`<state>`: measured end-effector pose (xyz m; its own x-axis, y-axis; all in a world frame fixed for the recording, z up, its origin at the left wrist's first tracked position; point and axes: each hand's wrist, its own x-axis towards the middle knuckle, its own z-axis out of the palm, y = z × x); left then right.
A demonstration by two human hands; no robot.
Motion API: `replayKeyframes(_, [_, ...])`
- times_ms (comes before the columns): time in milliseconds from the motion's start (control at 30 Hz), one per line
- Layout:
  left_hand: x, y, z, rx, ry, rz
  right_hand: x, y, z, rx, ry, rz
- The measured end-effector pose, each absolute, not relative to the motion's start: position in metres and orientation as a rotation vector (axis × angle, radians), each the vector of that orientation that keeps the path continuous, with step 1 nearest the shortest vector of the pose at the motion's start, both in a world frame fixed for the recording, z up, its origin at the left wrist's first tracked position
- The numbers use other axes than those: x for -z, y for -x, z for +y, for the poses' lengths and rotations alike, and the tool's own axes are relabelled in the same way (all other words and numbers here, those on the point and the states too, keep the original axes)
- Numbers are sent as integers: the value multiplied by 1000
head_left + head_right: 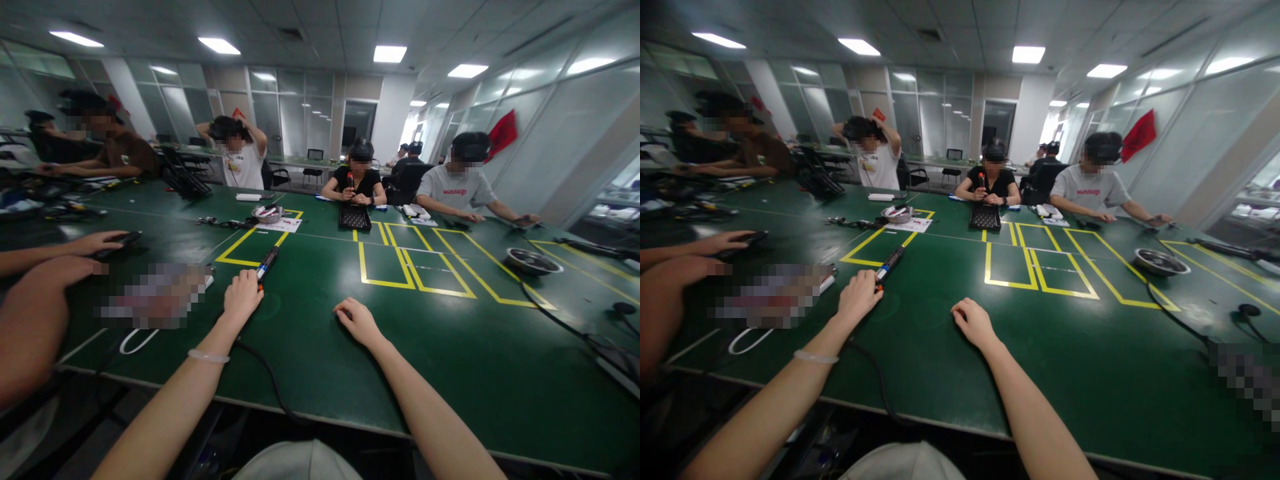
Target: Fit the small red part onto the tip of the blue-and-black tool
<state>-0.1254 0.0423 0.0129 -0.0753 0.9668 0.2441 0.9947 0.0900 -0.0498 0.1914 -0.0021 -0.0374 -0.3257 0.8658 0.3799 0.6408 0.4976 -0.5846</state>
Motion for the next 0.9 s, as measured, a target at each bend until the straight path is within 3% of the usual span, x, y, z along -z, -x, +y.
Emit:
replayKeyframes(367, [-10,126,42,265,1996,-2110,36,-191,-2,-436,1237,-2089])
replayKeyframes(533, [-12,119,41,477,2018,-2036,38,-190,-1,-441,1219,-2070])
replayKeyframes(700, [-11,81,30,796,2601,-1933,36,-190,0,-543,1169,-1980])
replayKeyframes(900, [-7,30,9,916,3226,-1599,35,-189,-1,-859,1103,-1866])
